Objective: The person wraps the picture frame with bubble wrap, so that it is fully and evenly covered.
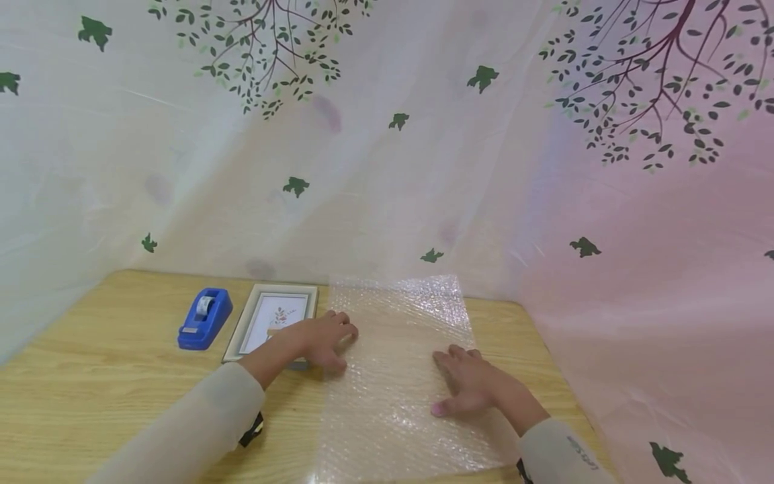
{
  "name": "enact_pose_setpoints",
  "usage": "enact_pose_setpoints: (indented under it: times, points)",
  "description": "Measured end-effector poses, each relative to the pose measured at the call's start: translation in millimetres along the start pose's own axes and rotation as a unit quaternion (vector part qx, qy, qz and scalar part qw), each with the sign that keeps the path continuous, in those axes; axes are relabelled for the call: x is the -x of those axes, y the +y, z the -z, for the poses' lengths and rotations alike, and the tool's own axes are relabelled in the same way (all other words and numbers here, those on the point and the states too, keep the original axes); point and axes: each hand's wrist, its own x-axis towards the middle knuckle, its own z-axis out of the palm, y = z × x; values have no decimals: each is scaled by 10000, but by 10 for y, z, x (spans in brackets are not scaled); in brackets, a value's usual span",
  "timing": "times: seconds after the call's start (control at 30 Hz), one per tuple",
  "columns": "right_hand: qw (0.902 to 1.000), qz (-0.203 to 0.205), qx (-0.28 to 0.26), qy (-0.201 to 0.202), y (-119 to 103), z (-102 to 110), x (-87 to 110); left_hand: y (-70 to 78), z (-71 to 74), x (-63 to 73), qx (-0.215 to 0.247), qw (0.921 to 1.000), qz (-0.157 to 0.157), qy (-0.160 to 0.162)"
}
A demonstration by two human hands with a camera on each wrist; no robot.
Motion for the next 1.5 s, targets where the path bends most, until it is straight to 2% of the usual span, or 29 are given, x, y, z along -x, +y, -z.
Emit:
enact_pose_setpoints:
  times: [0.3, 0.5, 0.87, 1.1, 1.3, 1.5]
  points:
    - [9996, 156, -231, -93, 18, 45, -29, -8, -33, 33, 182, 9998, -74, 12]
    - [9983, 340, -441, -145, 45, 93, -36, 27, -42, 57, 30, 9999, -62, 109]
    - [9992, 378, -95, -62, 77, 124, -33, 156, -35, 94, -116, 9998, -87, 168]
    - [9998, 184, 109, -9, 94, 104, -46, 248, -51, 120, -305, 9994, -15, 177]
    - [9995, 40, 289, 75, 89, 84, -37, 301, -75, 137, -286, 9995, 48, 160]
    - [9990, 23, 386, 227, 114, 60, -20, 357, -95, 163, -472, 9987, 39, 175]
